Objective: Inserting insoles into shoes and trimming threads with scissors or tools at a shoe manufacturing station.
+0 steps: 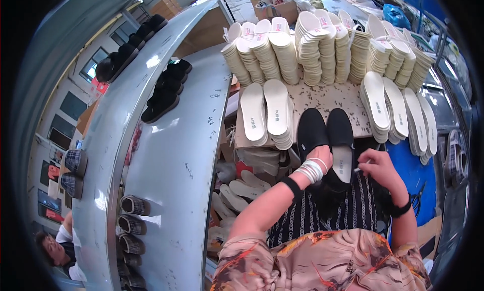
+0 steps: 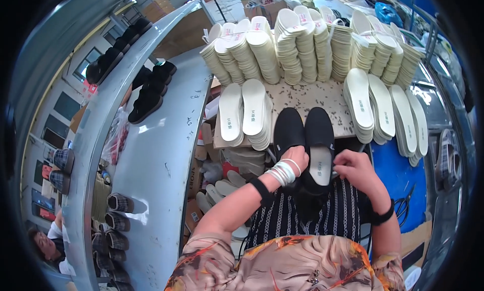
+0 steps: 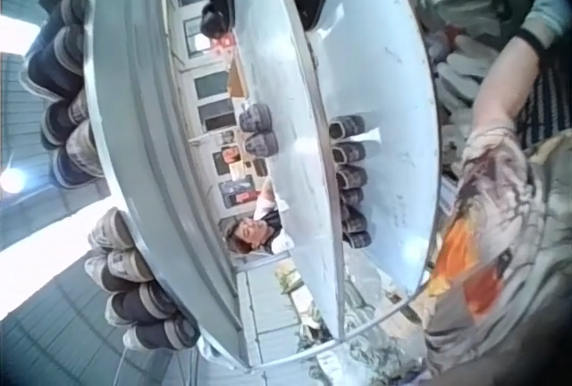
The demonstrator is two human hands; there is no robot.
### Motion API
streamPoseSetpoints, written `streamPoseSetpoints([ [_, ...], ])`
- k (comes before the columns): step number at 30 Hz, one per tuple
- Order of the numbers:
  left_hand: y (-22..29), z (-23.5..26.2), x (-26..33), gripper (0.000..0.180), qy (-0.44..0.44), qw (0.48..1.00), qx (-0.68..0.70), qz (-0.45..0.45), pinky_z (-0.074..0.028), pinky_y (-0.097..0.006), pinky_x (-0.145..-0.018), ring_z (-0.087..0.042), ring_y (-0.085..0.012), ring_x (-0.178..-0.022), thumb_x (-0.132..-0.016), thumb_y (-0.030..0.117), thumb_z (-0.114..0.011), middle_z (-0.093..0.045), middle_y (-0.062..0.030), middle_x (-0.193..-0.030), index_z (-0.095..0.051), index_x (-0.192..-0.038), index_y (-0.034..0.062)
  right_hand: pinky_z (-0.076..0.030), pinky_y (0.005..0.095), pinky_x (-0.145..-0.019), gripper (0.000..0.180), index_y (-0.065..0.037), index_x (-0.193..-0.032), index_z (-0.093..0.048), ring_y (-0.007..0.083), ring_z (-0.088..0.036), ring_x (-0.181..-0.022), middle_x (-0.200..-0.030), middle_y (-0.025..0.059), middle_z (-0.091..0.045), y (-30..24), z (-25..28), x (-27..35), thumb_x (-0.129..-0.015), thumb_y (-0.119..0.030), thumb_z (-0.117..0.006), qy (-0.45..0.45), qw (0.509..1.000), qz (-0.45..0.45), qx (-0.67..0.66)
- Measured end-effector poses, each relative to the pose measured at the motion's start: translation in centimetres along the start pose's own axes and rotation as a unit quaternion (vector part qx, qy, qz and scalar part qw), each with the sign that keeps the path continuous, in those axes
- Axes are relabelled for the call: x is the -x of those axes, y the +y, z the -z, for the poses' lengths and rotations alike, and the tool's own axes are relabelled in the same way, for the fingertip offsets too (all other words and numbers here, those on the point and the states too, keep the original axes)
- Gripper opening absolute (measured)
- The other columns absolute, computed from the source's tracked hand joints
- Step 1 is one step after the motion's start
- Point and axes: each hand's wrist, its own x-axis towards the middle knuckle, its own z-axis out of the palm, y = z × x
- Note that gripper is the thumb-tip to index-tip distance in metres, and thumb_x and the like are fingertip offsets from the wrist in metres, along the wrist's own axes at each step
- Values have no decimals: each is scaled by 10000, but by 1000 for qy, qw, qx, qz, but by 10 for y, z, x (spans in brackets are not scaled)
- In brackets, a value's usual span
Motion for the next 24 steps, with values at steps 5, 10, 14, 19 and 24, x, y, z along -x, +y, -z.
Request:
streamPoseSetpoints([
  [5, 9, 107, 72, 190, 61, 976, 181, -102, -421, -492, -573, -530, -450, -684, -798, 138, -502, -540, -278, -704, -523, -743, -42, -441, 209, -499, 68, 14, -776, -587, 81, -548, -558, -659, 34, -584, 23, 33, 8, -710, 18, -604, 120, 993, 0, -18],
  [10, -63, 226, 144, 162, 259, 958, 114, 37, -382, -387, -568, -467, -332, -584, -812, 129, -556, -499, -158, -619, -513, -749, -13, -431, 215, -484, 48, 16, -755, -581, 92, -545, -539, -629, 34, -577, 45, 9, -21, -708, 12, -590, 87, 994, -70, -14],
  [14, -184, 309, 151, 281, 331, 896, 121, 269, -408, -300, -613, -474, -146, -666, -782, 187, -562, -549, -62, -751, -536, -841, -86, -440, 258, -505, 87, 13, -753, -595, 117, -548, -546, -590, 71, -565, 50, -26, -48, -671, -11, -615, 0, 992, -61, 113],
  [19, -372, 351, 124, 328, 379, 806, 66, 450, -451, -347, -699, -585, -271, -760, -751, 148, -581, -610, -173, -849, -542, -981, -82, -450, 278, -522, 69, 3, -725, -603, 158, -564, -553, -617, 97, -581, 94, -57, -76, -660, -15, -620, 18, 984, -145, 100],
  [24, -385, 376, 103, 333, 369, 800, -5, 474, -447, -343, -722, -579, -272, -795, -773, 146, -572, -600, -179, -895, -528, -1017, -77, -462, 348, -573, 63, -28, -709, -602, 298, -586, -629, -652, 143, -576, 126, -82, -78, -663, -70, -612, 108, 944, -53, 308],
])
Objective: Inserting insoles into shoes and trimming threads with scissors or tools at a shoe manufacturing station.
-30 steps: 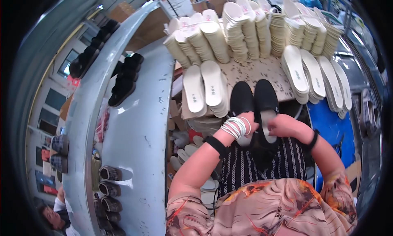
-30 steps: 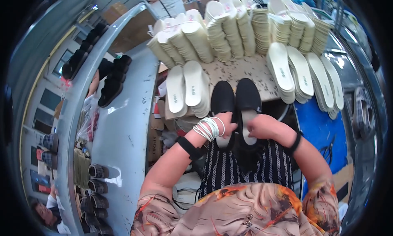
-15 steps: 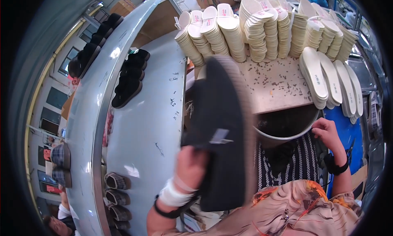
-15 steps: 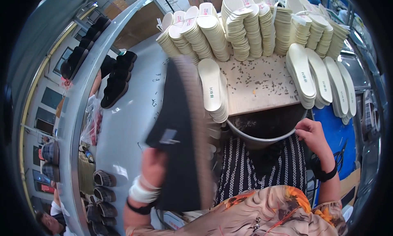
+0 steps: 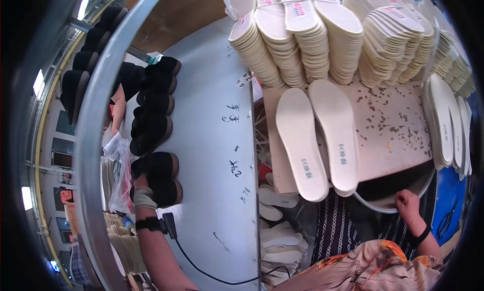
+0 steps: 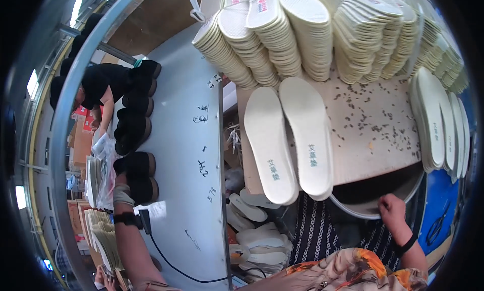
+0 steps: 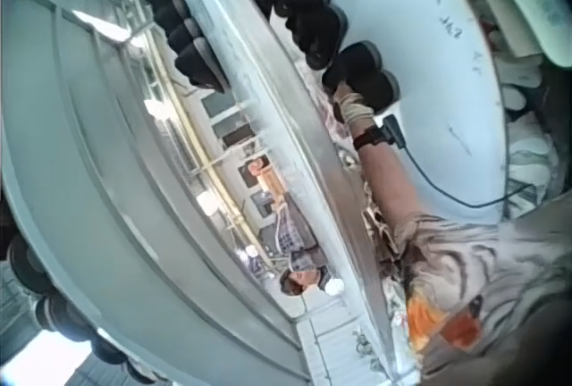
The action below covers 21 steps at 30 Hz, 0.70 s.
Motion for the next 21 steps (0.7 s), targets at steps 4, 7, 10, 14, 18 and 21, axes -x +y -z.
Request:
streamPoseSetpoints([
  [4, -7, 50, 16, 338, 35, 997, -65, 7, -444, -340, -741, -574, -273, -822, -792, 144, -565, -591, -183, -932, -516, -1046, -73, -463, 373, -595, 65, -39, -710, -601, 331, -579, -660, -672, 154, -577, -15, 3, -1, -675, -93, -609, -27, 999, -19, 13],
  [7, -11, 95, 38, 342, 53, 993, -103, 6, -442, -338, -754, -571, -274, -843, -805, 143, -560, -585, -187, -959, -507, -1067, -70, -462, 381, -600, 79, -37, -704, -598, 329, -582, -663, -678, 152, -580, -9, 2, 3, -670, -108, -597, -36, 999, -25, 19],
  [10, -16, 123, 60, 346, 39, 992, -122, -14, -440, -335, -768, -567, -275, -864, -819, 142, -555, -578, -190, -987, -498, -1089, -67, -461, 389, -603, 93, -35, -703, -601, 334, -580, -672, -679, 154, -580, -11, 8, 8, -664, -120, -596, -57, 997, -40, 45],
  [14, 16, 102, 56, 351, -59, 986, -114, -107, -437, -332, -787, -563, -276, -891, -837, 140, -548, -570, -194, -1024, -487, -1117, -63, -457, 349, -610, 104, -17, -765, -599, 266, -572, -669, -713, 135, -573, 18, 33, 4, -716, -108, -588, -84, 990, -59, -92],
  [18, 89, 34, 62, 357, -214, 940, -86, -254, -434, -329, -805, -558, -277, -919, -856, 139, -541, -561, -199, -1061, -475, -1146, -59, -467, 325, -597, 196, -20, -870, -608, 198, -583, -649, -766, 111, -614, 65, 105, -15, -748, -174, -605, -122, 981, -116, -96],
  [21, 149, -18, 87, 362, -273, 894, -62, -351, -432, -326, -819, -554, -277, -940, -869, 137, -536, -554, -202, -1089, -466, -1168, -56, -487, 298, -637, 339, -33, -1009, -599, 155, -602, -705, -838, 71, -635, 130, 205, -16, -741, -230, -662, -271, 930, -245, -26],
])
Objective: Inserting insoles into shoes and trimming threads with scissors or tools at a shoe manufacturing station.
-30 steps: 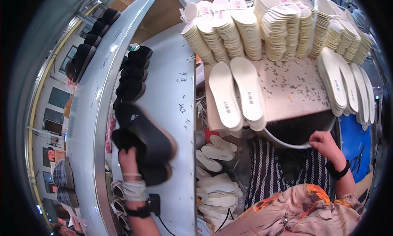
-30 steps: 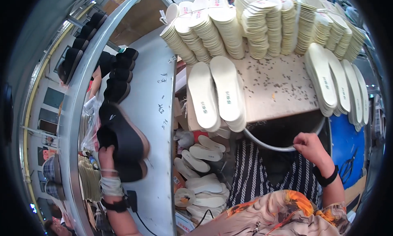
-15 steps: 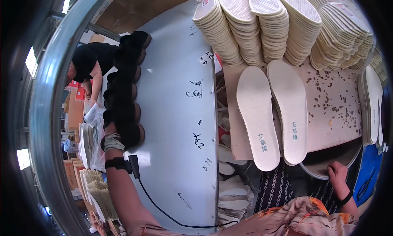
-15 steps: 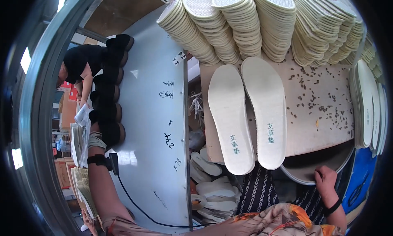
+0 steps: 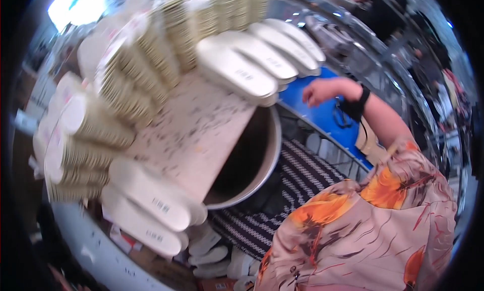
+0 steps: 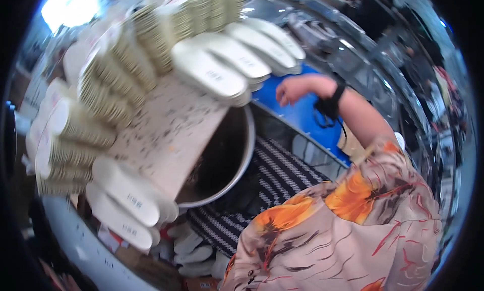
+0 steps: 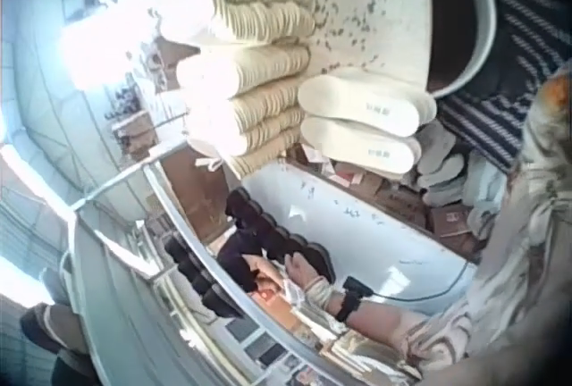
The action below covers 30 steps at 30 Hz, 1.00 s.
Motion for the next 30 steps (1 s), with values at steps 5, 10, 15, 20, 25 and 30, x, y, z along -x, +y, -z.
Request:
streamPoseSetpoints([
  [5, 133, -55, 66, 358, -154, 970, 14, -187, -427, -307, -823, -556, -218, -899, -894, 124, -490, -590, -145, -1011, -450, -1202, -56, -468, 281, -508, 192, -38, -894, -617, 132, -563, -569, -731, 50, -612, 110, 161, 63, -732, -141, -600, 400, 913, -31, -77],
  [10, 232, -196, 146, 294, -381, 895, 55, -227, -453, -309, -745, -574, -244, -816, -877, 104, -491, -604, -152, -921, -504, -1144, -19, -457, 328, -442, 502, -65, -1214, -414, 208, -553, -516, -865, 183, -585, 201, 184, 47, -725, -88, -526, 416, 877, -227, -82],
  [15, 289, -276, 169, 297, -381, 881, -166, -228, -466, -340, -769, -594, -248, -895, -875, 88, -494, -606, -173, -980, -494, -1152, -17, -479, 339, -471, 725, -153, -1328, -260, 228, -577, -536, -944, 193, -579, 254, 172, 15, -699, -137, -619, 262, 936, -181, -150],
  [20, 319, -302, 166, 342, -265, 903, -87, -328, -473, -388, -710, -584, -331, -829, -806, 127, -561, -577, -184, -935, -500, -1123, 13, -474, 297, -482, 284, -50, -807, -643, 188, -605, -524, -656, 113, -602, 266, 165, 16, -712, -318, -649, 377, 922, -74, 49],
  [25, 332, -300, 173, 356, -270, 898, -69, -341, -479, -375, -702, -591, -313, -817, -801, 116, -574, -583, -172, -937, -499, -1132, 7, -397, 219, -392, 321, -40, -735, -611, 84, -508, -389, -556, 15, -555, 236, 173, 73, -780, -358, -623, 570, 768, 56, -287],
  [30, 329, -283, 187, 313, -270, 897, 91, -337, -489, -313, -643, -619, -253, -711, -811, 66, -565, -618, -157, -827, -521, -1107, -24, -354, 198, -371, 234, -43, -708, -600, 62, -458, -384, -565, -14, -538, 96, 102, 146, -752, -262, -668, 514, 737, 278, -340],
])
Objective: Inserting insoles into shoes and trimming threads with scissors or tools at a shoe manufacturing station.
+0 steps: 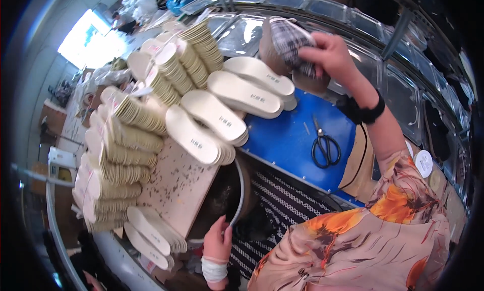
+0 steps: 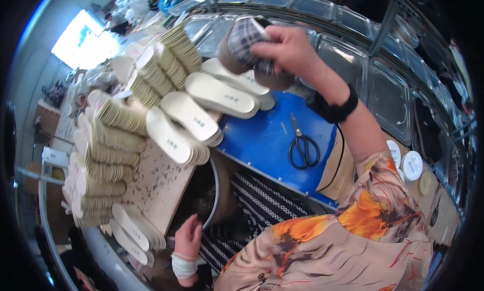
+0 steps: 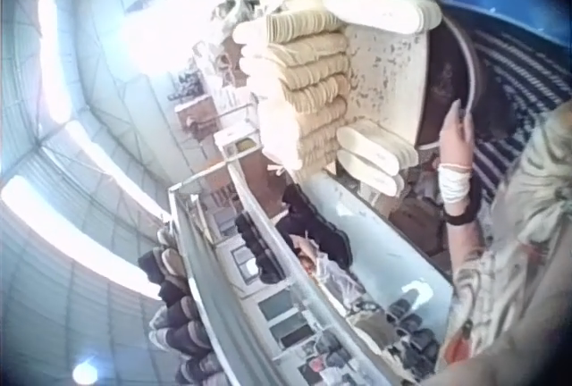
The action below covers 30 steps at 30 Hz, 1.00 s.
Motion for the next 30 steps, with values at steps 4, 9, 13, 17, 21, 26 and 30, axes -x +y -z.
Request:
streamPoseSetpoints([
  [4, 23, 0, 3, 432, 91, 935, 342, 5, -462, -274, -796, -534, -200, -1012, -902, 102, -460, -476, -125, -1195, -336, -1309, 29, -404, 267, -391, 194, -82, -701, -575, 196, -526, -458, -600, 61, -553, -52, -90, 78, -638, -207, -709, -95, 930, 305, 182],
  [9, 5, 9, 27, 546, 316, 781, 539, 8, -385, -295, -896, -467, -200, -1081, -934, 309, -418, -421, -136, -1256, -225, -1350, 13, -426, 309, -392, 165, -95, -703, -522, 221, -561, -490, -589, 68, -509, -77, -219, 193, -670, -212, -632, -307, 815, 447, 202],
  [13, -102, -11, 29, 592, 397, 782, 467, 112, -292, -325, -984, -387, -252, -1166, -897, 294, -481, -348, -203, -1312, -259, -1304, -74, -456, 348, -439, 141, -83, -725, -523, 259, -585, -535, -648, 86, -554, -51, -299, 227, -691, -191, -607, -364, 819, 402, 188],
  [17, -162, -32, 35, 587, 374, 890, 159, 208, -276, -388, -1003, -366, -390, -1165, -834, 309, -545, -371, -292, -1244, -376, -1230, -90, -497, 394, -695, 464, -40, -1098, -518, 340, -610, -770, -890, 182, -591, -27, -297, 247, -685, -200, -655, -481, 838, 225, 123],
  [21, -150, 8, 63, 307, 429, 889, 122, 101, -462, -337, -780, -591, -257, -855, -844, 208, -541, -589, -186, -936, -569, -993, -59, -469, 353, -795, 455, -51, -1113, -539, 285, -598, -886, -1010, 157, -597, -21, -229, 203, -700, -212, -641, -360, 916, -48, 169],
  [26, -86, 40, 34, 388, 333, 909, 218, 123, -468, -293, -552, -598, -179, -549, -869, 300, -505, -598, -120, -621, -618, -788, -62, -464, 434, -772, 323, -23, -970, -552, 356, -586, -883, -869, 189, -619, 122, -79, 168, -744, -251, -576, -199, 741, -186, 613],
  [30, -89, 33, -7, 603, 186, 950, -96, 231, -479, -442, -708, -612, -373, -796, -788, 567, -479, -625, -225, -770, -648, -769, -11, -455, 434, -808, 381, -12, -1013, -521, 392, -569, -919, -963, 242, -593, 146, -60, 178, -732, -251, -614, -148, 764, -194, 598],
])
